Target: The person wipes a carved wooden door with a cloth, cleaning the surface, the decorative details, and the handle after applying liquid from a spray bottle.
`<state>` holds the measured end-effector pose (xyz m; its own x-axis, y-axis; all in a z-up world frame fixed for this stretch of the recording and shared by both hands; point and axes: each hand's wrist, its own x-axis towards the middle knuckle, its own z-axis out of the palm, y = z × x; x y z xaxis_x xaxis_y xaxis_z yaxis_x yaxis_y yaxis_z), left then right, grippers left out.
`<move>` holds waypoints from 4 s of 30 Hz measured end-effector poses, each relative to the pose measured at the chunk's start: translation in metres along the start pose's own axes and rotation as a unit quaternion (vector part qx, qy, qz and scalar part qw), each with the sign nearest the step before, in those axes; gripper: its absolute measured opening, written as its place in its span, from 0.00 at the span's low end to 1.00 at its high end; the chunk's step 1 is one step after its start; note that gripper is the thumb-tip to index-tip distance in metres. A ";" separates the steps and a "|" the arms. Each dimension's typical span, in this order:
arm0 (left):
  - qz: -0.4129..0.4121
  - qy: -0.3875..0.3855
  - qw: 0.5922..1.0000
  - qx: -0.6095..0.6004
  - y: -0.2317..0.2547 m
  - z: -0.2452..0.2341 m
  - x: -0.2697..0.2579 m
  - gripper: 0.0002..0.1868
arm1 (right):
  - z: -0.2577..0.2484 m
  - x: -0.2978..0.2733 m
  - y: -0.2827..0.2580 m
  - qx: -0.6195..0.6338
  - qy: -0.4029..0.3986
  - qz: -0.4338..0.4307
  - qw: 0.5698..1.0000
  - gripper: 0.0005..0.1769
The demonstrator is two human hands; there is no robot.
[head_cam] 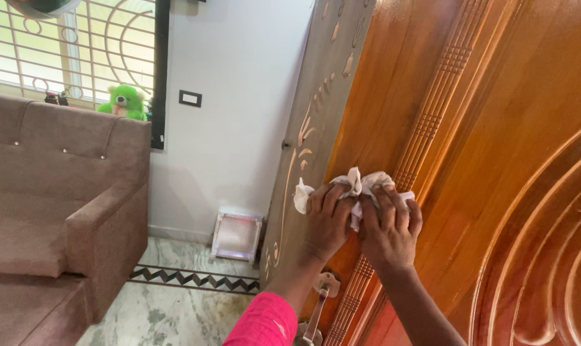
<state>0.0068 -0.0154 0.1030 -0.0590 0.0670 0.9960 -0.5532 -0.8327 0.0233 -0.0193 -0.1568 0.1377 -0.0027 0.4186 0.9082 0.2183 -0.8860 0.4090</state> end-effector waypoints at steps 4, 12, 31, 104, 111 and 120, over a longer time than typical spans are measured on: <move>0.003 -0.037 0.999 0.008 -0.004 -0.008 -0.027 0.13 | 0.005 -0.029 -0.011 -0.005 -0.030 0.006 1.000 0.17; 0.056 -0.101 0.993 0.003 -0.017 -0.023 -0.082 0.15 | 0.017 -0.083 -0.025 0.028 -0.038 -0.033 0.998 0.13; -0.037 -0.168 0.985 -0.026 -0.004 -0.058 -0.143 0.17 | 0.015 -0.154 -0.056 0.106 -0.120 -0.030 0.987 0.25; -0.257 -0.165 0.925 -0.227 0.032 -0.088 -0.205 0.23 | 0.001 -0.206 -0.065 0.294 -0.185 -0.035 0.937 0.35; -0.304 -0.159 0.900 -0.269 0.033 -0.091 -0.241 0.25 | -0.003 -0.213 -0.081 0.358 -0.168 0.014 0.918 0.29; -0.479 -0.123 0.765 -0.413 0.045 -0.085 -0.244 0.21 | -0.029 -0.197 -0.112 0.426 -0.202 0.292 0.832 0.18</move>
<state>-0.0745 -0.0228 -0.1461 0.8042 0.2391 0.5442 -0.5866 0.1717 0.7914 -0.0715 -0.1456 -0.0845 0.6372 0.1505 0.7559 0.6802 -0.5710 -0.4596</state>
